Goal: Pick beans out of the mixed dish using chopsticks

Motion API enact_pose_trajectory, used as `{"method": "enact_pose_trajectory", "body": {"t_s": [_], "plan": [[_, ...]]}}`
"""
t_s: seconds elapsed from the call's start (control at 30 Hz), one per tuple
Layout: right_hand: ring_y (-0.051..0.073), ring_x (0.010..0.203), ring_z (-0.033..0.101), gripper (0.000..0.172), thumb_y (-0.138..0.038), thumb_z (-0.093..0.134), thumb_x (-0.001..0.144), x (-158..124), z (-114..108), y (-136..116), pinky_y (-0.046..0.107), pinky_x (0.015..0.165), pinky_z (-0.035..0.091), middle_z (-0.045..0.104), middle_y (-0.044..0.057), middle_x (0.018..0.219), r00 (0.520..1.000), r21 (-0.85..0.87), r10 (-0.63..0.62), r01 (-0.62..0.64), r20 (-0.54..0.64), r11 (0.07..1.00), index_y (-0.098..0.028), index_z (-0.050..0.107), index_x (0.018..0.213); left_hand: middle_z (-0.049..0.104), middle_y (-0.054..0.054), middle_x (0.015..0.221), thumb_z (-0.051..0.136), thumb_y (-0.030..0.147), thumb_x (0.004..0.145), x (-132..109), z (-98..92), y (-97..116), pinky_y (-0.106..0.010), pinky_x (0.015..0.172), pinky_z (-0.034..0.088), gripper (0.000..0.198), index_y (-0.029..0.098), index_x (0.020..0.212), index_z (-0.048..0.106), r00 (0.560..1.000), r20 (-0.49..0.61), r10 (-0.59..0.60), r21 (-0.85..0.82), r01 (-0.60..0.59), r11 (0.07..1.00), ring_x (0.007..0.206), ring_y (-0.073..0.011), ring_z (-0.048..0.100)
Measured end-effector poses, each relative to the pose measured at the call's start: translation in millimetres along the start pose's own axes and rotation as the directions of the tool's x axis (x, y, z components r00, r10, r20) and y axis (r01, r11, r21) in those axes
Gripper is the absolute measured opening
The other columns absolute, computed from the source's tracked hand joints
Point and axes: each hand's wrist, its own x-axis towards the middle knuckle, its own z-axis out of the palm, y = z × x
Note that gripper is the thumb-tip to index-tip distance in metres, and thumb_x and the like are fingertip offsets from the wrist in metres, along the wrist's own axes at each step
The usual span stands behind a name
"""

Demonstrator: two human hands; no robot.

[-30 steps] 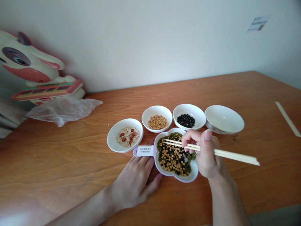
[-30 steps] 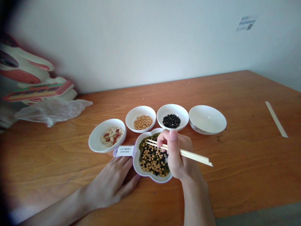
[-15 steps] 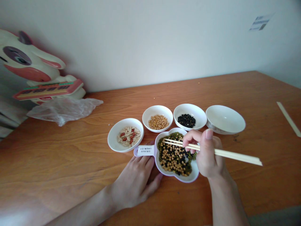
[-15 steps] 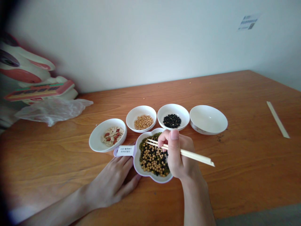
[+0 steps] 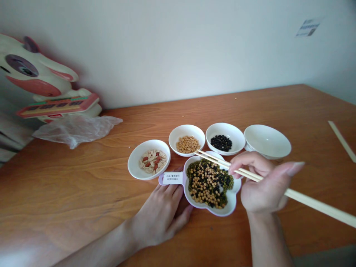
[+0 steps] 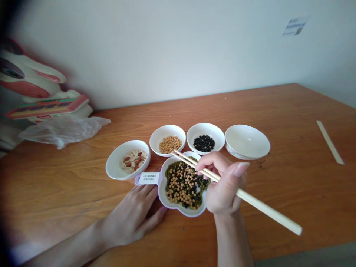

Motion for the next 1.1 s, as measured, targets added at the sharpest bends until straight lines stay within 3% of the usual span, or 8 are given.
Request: {"method": "enact_pose_trajectory", "body": {"t_s": [0.13,0.73,1.1], "plan": [[0.021,0.052,0.06,0.092,-0.085,0.015,0.101,-1.8,7.1,-0.9,0.034,0.048,0.041,0.06,0.007,0.051,0.995,-0.011,0.01,-0.011,-0.099,1.0,-0.023,0.069,0.059,0.07,-0.016,0.129,0.059,0.033,0.104,0.1,0.5,-0.3,-0.055,0.103,0.058,0.025,0.018,0.124,0.062,1.0,-0.012,0.008,0.003,-0.008,1.0,0.115,-0.0344,0.068],[0.018,0.051,0.054,0.087,-0.081,0.02,0.104,0.5,10.1,0.3,0.033,0.047,0.037,0.057,0.005,0.05,0.998,-0.067,-0.001,-0.003,-0.057,0.998,-0.022,0.071,0.063,0.071,-0.014,0.123,0.059,0.033,0.104,-0.3,0.7,0.1,-0.054,0.1,0.059,0.022,0.02,0.121,0.063,1.0,-0.012,-0.006,0.004,0.006,1.0,0.11,-0.0335,0.069],[0.018,0.05,0.054,0.09,-0.086,0.022,0.099,5.0,-0.8,3.0,0.032,0.047,0.04,0.061,0.007,0.053,0.998,0.04,0.055,-0.056,0.026,0.998,-0.022,0.071,0.061,0.07,-0.016,0.127,0.057,0.034,0.105,1.5,0.6,-0.7,-0.057,0.102,0.059,0.025,0.018,0.123,0.064,1.0,0.008,-0.007,-0.003,0.007,1.0,0.114,-0.0349,0.068]]}}
